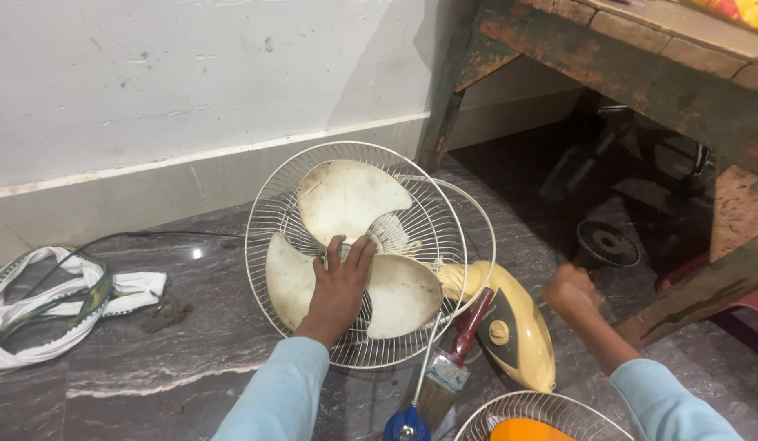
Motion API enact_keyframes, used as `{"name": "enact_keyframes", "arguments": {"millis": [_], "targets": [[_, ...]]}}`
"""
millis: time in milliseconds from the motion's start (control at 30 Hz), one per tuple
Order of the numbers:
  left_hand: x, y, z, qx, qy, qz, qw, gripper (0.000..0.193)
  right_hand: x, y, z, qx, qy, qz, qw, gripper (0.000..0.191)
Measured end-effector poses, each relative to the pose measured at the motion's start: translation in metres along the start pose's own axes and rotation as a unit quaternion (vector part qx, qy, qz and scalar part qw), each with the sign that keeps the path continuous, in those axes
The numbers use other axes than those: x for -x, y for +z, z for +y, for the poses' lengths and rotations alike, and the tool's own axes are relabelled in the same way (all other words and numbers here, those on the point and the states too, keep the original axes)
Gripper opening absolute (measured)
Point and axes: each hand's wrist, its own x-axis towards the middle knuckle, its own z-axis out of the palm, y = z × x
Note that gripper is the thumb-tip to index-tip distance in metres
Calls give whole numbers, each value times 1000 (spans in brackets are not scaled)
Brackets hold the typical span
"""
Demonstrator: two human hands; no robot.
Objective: The person disassembles a standing fan by removing the front grille and fan blades, then reassembles it by placing the blades back and securing the grille. The person uses a hammer and a screwdriver during the process.
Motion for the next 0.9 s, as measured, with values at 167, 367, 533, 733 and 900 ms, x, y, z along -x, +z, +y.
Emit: {"name": "enact_keyframes", "arguments": {"millis": [167, 367, 533, 733, 900], "targets": [[1, -7, -16, -48, 103, -71, 991, 67, 21, -21, -46, 7, -118, -25, 993, 47], [8, -12, -28, -142, 241, -134, 951, 67, 55, -10, -98, -271, -175, -280, 904, 32], [6, -14, -15, -124, 184, -90, 971, 68, 75, 14, -108, -441, -23, -393, 807, 32], [3, -18, -12, -130, 167, -116, 971, 71, 75, 24, -108, -452, -78, -315, 831, 41], [4, -14, -14, -127, 170, -103, 972, 68, 88, 17, -119, -528, 0, -364, 767, 51]]}}
